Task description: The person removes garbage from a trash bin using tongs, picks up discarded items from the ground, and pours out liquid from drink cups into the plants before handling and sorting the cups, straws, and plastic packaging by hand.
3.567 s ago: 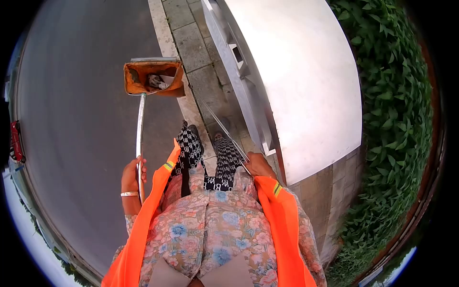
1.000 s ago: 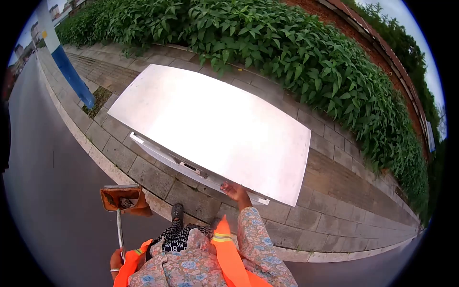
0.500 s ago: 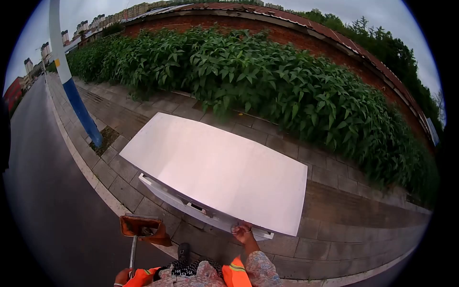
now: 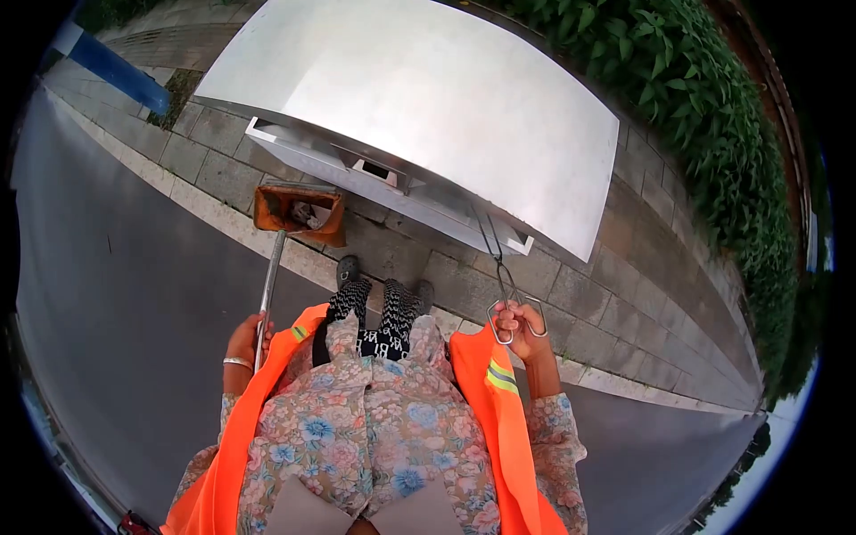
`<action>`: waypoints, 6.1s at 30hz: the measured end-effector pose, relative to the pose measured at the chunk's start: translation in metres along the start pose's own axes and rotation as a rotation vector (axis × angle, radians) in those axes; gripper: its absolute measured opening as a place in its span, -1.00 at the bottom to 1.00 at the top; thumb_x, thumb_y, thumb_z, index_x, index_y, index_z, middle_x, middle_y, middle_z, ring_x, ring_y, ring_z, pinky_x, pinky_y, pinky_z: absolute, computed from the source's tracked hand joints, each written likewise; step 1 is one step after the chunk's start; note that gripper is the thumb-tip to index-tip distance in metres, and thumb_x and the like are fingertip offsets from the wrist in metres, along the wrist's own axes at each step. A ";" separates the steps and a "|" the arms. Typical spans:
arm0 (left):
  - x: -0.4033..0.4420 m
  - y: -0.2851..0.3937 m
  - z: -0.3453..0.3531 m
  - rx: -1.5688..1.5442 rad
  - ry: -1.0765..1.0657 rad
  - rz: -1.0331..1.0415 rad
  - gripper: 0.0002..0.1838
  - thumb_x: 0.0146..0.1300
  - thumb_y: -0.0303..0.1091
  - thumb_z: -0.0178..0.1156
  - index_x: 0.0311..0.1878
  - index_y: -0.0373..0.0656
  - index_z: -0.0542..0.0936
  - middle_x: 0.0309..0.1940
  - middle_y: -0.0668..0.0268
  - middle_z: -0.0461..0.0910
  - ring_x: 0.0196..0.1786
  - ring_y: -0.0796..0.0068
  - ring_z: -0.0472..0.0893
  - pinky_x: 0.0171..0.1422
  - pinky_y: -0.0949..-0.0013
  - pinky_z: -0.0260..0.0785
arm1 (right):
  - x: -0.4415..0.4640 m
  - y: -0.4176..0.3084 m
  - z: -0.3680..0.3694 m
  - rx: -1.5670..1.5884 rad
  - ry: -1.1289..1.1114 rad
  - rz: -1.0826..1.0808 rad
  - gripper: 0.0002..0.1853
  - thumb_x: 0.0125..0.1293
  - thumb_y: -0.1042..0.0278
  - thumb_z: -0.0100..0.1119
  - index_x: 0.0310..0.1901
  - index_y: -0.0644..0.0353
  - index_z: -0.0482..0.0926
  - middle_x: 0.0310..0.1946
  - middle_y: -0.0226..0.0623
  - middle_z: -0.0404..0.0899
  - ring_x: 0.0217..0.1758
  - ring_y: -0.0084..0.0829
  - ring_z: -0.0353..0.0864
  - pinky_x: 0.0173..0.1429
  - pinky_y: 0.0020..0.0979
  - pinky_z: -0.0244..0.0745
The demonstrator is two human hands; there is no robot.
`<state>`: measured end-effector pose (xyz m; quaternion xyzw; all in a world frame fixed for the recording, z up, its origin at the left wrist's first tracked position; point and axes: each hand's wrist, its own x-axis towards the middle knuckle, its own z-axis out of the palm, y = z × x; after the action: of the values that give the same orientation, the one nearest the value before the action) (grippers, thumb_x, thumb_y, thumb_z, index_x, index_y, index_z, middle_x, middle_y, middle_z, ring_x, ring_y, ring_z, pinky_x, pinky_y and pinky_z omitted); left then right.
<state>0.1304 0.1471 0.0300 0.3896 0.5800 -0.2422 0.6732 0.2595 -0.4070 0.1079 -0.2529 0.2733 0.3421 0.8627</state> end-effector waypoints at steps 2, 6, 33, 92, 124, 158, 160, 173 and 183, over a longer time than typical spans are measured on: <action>0.000 0.002 0.008 0.031 -0.007 0.000 -0.66 0.23 0.01 0.16 -0.37 -0.11 0.53 -0.68 0.40 0.43 -0.74 0.54 0.34 -0.71 0.41 0.21 | -0.036 0.009 0.011 -0.032 -0.009 0.001 -0.72 0.27 0.37 -0.04 -0.13 0.42 0.48 -0.54 -0.49 0.34 -0.53 -0.64 0.32 -0.49 -0.50 0.32; -0.007 0.007 0.023 0.125 0.020 0.039 -0.66 0.20 0.01 0.20 -0.38 -0.11 0.53 -0.68 0.41 0.43 -0.74 0.56 0.33 -0.70 0.42 0.21 | -0.105 0.024 0.035 -0.119 0.048 0.007 -0.71 0.27 0.39 -0.07 -0.13 0.46 0.49 -0.54 -0.43 0.33 -0.56 -0.60 0.31 -0.54 -0.46 0.34; -0.039 -0.035 0.038 0.296 -0.014 0.028 -0.70 0.17 -0.10 0.25 -0.45 -0.14 0.52 -0.71 0.37 0.46 -0.76 0.52 0.38 -0.72 0.41 0.24 | -0.235 0.020 0.101 -1.060 0.382 0.248 -0.77 0.21 0.53 0.05 -0.13 0.44 0.56 -0.53 -0.35 0.52 -0.57 -0.54 0.47 -0.42 -0.54 0.38; -0.045 -0.072 0.038 -0.263 -0.276 0.235 -0.50 0.39 -0.03 -0.02 0.35 0.11 0.31 0.03 0.39 0.48 -0.36 0.24 0.59 -0.51 0.32 0.45 | -0.023 -0.032 0.136 -1.697 -0.499 0.345 -0.84 0.15 0.36 0.12 -0.29 0.27 0.54 -0.58 -0.34 0.50 -0.56 -0.49 0.53 -0.44 -0.42 0.40; -0.029 -0.019 0.012 -0.706 0.148 0.423 -0.81 0.25 -0.24 0.24 -0.29 -0.13 0.49 -0.47 0.35 0.46 -0.57 0.35 0.58 -0.67 0.35 0.43 | 0.065 0.007 0.206 -1.532 -0.572 0.988 -0.74 0.19 0.41 0.10 -0.13 0.36 0.55 -0.52 -0.40 0.51 -0.59 -0.60 0.43 -0.29 -0.56 0.51; -0.011 -0.009 0.015 -0.377 -0.016 0.439 -0.55 0.37 0.05 -0.01 0.08 -0.12 0.42 0.04 0.29 0.58 -0.54 0.44 0.51 -0.56 0.42 0.41 | -0.193 -0.047 0.105 -2.238 0.087 -0.052 -0.76 -0.03 0.54 0.15 -0.25 0.30 0.51 -0.51 -0.14 0.44 -0.43 -0.18 0.47 -0.34 -0.33 0.38; -0.003 -0.013 0.008 -0.355 -0.033 0.408 -0.58 0.35 0.04 0.02 0.04 -0.10 0.42 0.02 0.29 0.58 -0.53 0.39 0.52 -0.57 0.41 0.41 | -0.229 -0.044 0.079 -2.194 0.213 -0.071 -0.76 -0.05 0.52 0.18 -0.26 0.30 0.54 -0.52 -0.14 0.46 -0.45 -0.23 0.48 -0.35 -0.34 0.37; -0.006 -0.017 0.026 -0.337 -0.004 0.361 -0.53 0.26 0.09 0.09 0.00 -0.11 0.47 -0.18 0.30 0.59 -0.52 0.33 0.50 -0.55 0.35 0.37 | -0.128 -0.050 0.001 -0.887 0.356 0.139 -0.73 0.09 0.53 0.15 -0.15 0.46 0.50 -0.39 -0.28 0.48 -0.44 -0.43 0.53 -0.12 -0.21 0.68; -0.057 -0.041 0.019 -0.496 0.000 0.446 -0.59 0.30 0.01 0.08 -0.03 -0.14 0.49 -0.28 0.29 0.61 -0.51 0.28 0.52 -0.55 0.32 0.39 | 0.142 -0.127 -0.028 -1.516 0.629 0.394 -0.85 0.07 0.32 0.21 -0.51 0.14 0.46 -0.62 -0.46 0.37 -0.60 -0.50 0.39 -0.40 -0.17 0.58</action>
<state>0.0977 0.1004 0.0753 0.3312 0.5216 0.0596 0.7840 0.4318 -0.4410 0.0278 -0.7946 0.2365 0.4910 0.2676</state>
